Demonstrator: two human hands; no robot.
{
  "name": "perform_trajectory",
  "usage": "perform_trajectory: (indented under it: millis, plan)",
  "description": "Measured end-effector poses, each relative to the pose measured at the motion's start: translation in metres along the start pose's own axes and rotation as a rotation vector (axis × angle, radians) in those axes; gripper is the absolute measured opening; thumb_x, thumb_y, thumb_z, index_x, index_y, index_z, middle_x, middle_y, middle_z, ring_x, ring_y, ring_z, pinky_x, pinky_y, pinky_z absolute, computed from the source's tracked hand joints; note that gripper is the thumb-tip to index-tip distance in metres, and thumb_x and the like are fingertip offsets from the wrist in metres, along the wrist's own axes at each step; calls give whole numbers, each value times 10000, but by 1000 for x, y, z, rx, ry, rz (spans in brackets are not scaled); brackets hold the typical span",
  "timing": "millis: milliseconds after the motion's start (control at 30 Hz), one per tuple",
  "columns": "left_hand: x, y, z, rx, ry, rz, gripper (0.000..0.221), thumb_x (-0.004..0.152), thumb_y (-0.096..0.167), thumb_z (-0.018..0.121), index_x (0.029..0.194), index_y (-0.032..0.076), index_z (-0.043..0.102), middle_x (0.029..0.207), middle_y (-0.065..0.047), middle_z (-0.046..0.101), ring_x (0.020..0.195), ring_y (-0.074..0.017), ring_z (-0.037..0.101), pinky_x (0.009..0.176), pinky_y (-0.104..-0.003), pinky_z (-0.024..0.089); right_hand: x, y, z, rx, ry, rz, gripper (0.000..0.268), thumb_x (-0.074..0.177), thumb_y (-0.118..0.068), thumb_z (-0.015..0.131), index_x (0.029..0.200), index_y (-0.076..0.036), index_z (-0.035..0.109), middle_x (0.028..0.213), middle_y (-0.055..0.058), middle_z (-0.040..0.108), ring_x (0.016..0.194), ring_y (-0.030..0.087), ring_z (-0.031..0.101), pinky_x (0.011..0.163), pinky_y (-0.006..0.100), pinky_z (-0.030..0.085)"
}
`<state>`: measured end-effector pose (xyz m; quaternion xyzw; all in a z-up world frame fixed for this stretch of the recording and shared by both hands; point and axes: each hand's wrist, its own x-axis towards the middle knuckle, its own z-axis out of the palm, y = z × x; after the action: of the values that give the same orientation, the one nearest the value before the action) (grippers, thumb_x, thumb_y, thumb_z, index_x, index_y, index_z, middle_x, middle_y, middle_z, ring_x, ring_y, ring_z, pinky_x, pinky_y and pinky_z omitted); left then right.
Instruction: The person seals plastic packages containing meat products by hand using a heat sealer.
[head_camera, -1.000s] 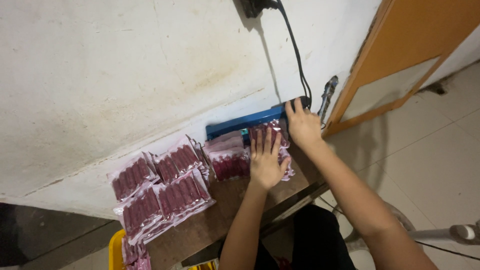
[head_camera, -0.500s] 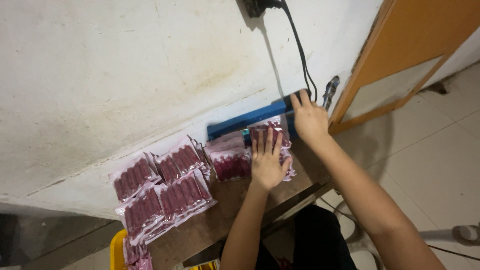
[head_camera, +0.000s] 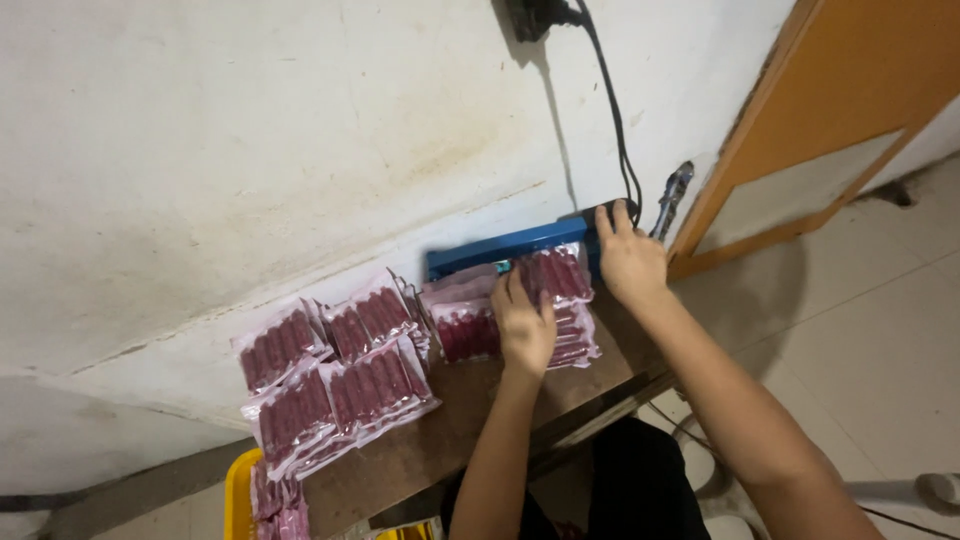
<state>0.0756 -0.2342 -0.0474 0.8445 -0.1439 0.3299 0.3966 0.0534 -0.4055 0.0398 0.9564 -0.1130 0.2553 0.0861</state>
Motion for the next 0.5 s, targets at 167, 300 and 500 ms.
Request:
perform_trajectory:
  millis: [167, 300, 500]
  plan:
    - [8, -16, 31, 136, 68, -71, 555, 772, 320, 768, 1240, 59, 623, 999, -118, 643, 891, -296, 673, 823, -373, 549, 7, -2, -25, -9, 84, 0, 444, 958, -108, 536, 1380, -171, 656, 1422, 126, 589, 805, 308, 767, 634, 458, 622]
    - [18, -14, 35, 253, -193, -343, 559, 757, 374, 779, 1179, 72, 570, 854, -112, 688, 779, -297, 728, 684, -385, 580, 14, -5, -45, -10, 114, -1, 468, 945, -85, 548, 1395, -166, 648, 1458, 117, 560, 838, 308, 763, 672, 446, 620]
    - [35, 15, 6, -213, -38, -180, 592, 742, 189, 789, 1254, -24, 584, 1069, -240, 669, 1030, -425, 678, 949, -460, 516, 9, -16, -94, 275, 170, 37, 588, 890, -15, 572, 1464, -140, 572, 1433, 156, 517, 864, 407, 745, 689, 506, 611]
